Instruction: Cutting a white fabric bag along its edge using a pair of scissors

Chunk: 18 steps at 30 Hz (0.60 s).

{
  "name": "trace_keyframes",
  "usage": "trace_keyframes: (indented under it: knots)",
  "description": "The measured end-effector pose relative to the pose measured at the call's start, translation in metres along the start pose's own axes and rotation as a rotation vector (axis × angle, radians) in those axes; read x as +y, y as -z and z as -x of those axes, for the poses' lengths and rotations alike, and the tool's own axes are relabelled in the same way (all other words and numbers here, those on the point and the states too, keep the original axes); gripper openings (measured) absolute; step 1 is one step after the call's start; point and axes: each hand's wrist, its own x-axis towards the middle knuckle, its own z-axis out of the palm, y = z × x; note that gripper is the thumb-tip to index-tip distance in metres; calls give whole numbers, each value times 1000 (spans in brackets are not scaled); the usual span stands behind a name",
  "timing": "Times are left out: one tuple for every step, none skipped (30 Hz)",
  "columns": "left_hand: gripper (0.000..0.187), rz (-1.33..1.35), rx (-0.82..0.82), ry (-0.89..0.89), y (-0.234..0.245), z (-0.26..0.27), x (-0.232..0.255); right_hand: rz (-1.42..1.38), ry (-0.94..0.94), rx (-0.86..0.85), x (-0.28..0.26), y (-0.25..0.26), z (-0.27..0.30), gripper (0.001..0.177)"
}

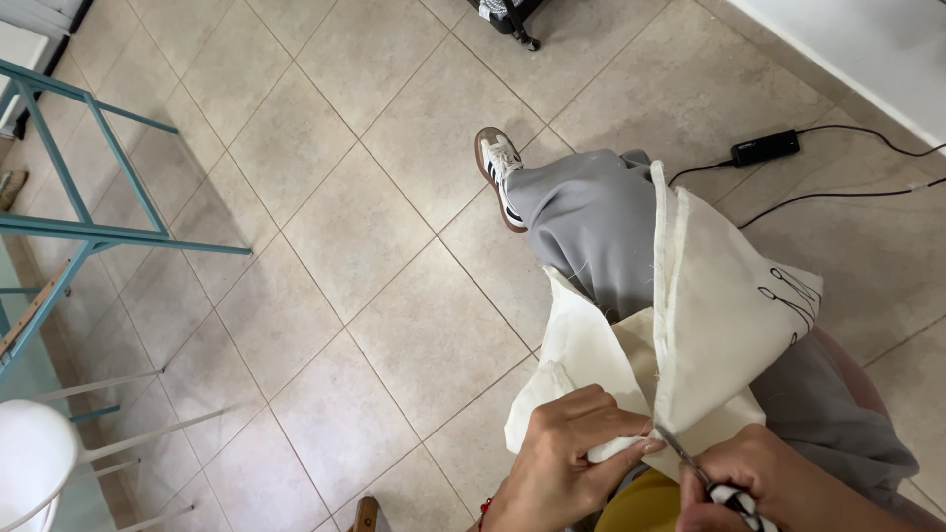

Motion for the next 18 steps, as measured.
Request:
trace_keyframes:
  knots:
    - [9, 7, 2, -15, -1, 1, -1, 11, 18, 76, -1, -3, 1, 33]
    - [9, 7, 4, -15, 2, -1, 2, 12, 18, 74, -2, 1, 0, 33]
    - [10, 6, 14, 7, 4, -3, 5, 59, -28, 25, -2, 5, -1, 21]
    - [12, 5, 24, 30, 6, -5, 7, 107, -73, -25, -2, 9, -3, 20]
    - [12, 4, 27, 32, 7, -3, 4, 107, -73, -29, -17, 16, -2, 20]
    - [12, 4, 44, 63, 7, -1, 1, 61, 197, 125, -32, 23, 0, 12]
    - [11, 4, 61, 89, 8, 1, -3, 18, 470, 278, -47, 32, 1, 24]
    - [11, 4, 65, 86, 8, 0, -4, 21, 472, 276, -52, 37, -8, 24]
    - [13, 5, 52, 79, 8, 0, -6, 267, 396, 298, -58, 42, -17, 30]
    - [14, 6, 39, 71, 9, -1, -7, 510, 315, 317, -64, 47, -27, 54]
    - [14, 3, 42, 66, 10, -2, -7, 515, 321, 318, -58, 48, -30, 54]
    - [14, -6, 51, 63, 12, -3, -7, 524, 296, 314, -52, 49, -34, 29]
    - [15, -13, 66, 68, 13, -2, -6, 530, 269, 300, -46, 50, -38, 5]
    - [15, -15, 76, 70, 16, 2, -7, 532, 273, 291, -47, 56, -37, 5]
    - [13, 53, 149, 113, 19, 5, -10, 477, 314, 398, -48, 62, -37, 6]
    - [11, 122, 223, 155, 22, 8, -12, 420, 355, 504, -48, 69, -38, 8]
    - [11, 119, 233, 155, 26, 8, -12, 422, 361, 495, -52, 70, -34, 8]
    - [8, 75, 297, 119, 30, 8, -12, 440, 407, 546, -56, 71, -31, 9]
